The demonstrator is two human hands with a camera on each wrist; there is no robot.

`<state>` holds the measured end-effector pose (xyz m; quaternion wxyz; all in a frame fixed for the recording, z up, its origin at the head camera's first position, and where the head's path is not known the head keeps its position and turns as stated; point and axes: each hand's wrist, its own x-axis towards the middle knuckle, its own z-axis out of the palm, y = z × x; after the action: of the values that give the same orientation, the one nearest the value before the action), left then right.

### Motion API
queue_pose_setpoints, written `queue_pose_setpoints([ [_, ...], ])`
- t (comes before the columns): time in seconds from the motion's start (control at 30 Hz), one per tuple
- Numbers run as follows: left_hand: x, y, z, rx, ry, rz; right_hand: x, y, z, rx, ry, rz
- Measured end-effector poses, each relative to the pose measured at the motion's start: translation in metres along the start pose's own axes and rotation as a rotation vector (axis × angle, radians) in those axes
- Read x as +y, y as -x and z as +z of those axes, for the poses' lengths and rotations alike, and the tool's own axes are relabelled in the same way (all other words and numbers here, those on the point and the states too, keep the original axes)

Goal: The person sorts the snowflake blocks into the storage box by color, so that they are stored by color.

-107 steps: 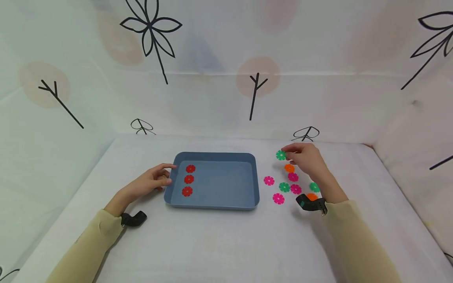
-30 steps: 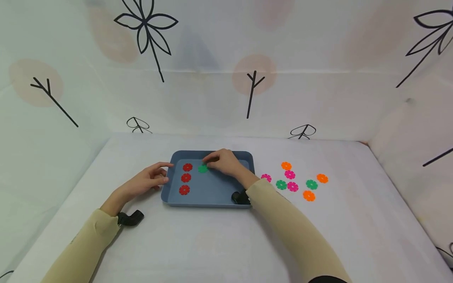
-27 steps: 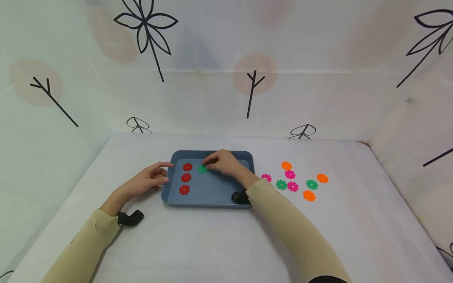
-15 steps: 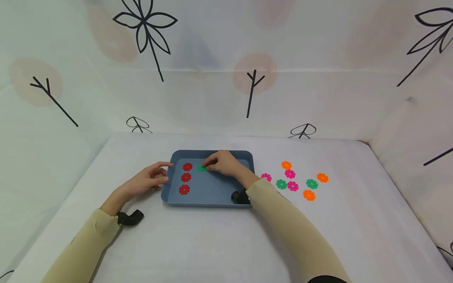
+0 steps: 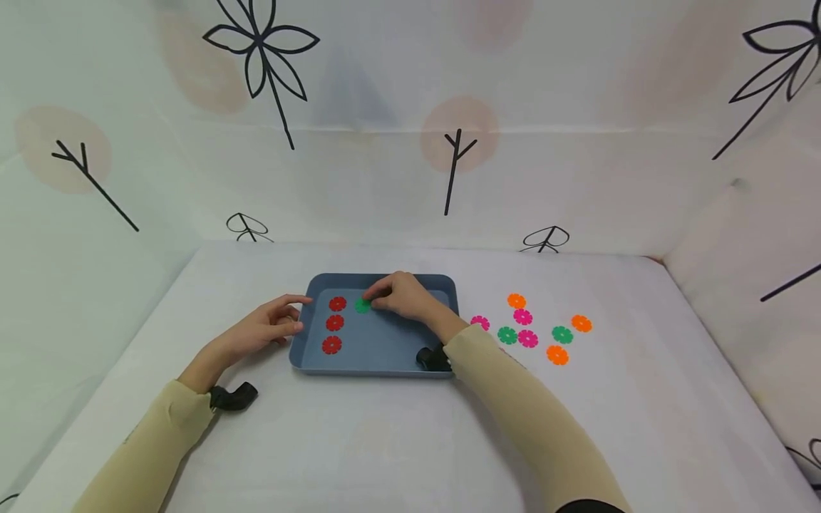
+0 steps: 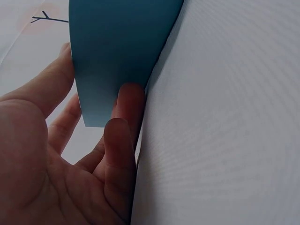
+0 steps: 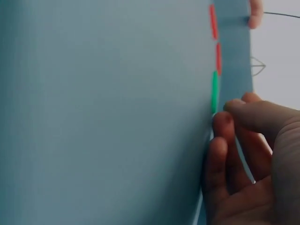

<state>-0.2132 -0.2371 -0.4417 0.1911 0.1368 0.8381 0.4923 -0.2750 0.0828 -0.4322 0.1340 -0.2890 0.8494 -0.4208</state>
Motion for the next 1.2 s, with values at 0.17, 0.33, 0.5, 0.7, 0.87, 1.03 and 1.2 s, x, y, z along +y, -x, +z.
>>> queue_pose_setpoints([
  [0.17, 0.0, 0.001, 0.0, 0.0, 0.0, -0.007, -0.006, 0.0, -0.009, 0.007, -0.024, 0.002],
  [0.33, 0.016, 0.008, 0.004, 0.004, -0.003, -0.008, -0.007, 0.006, -0.025, 0.035, -0.027, -0.013],
  [0.5, 0.029, 0.014, 0.006, 0.005, -0.005, -0.005, -0.006, 0.019, -0.045, 0.083, -0.02, -0.016],
  [0.7, 0.023, 0.01, 0.005, 0.005, -0.007, -0.016, -0.003, 0.043, -0.069, 0.142, 0.002, 0.035],
  [0.87, 0.005, 0.003, 0.002, 0.006, -0.011, -0.005, 0.005, 0.066, -0.086, 0.183, 0.055, 0.091],
  [1.03, 0.0, 0.002, 0.0, 0.0, -0.004, 0.004, 0.026, 0.095, -0.099, 0.217, 0.116, 0.161],
  [1.2, 0.0, 0.002, -0.001, -0.009, 0.002, 0.007, 0.048, 0.13, -0.104, 0.22, 0.163, 0.221],
])
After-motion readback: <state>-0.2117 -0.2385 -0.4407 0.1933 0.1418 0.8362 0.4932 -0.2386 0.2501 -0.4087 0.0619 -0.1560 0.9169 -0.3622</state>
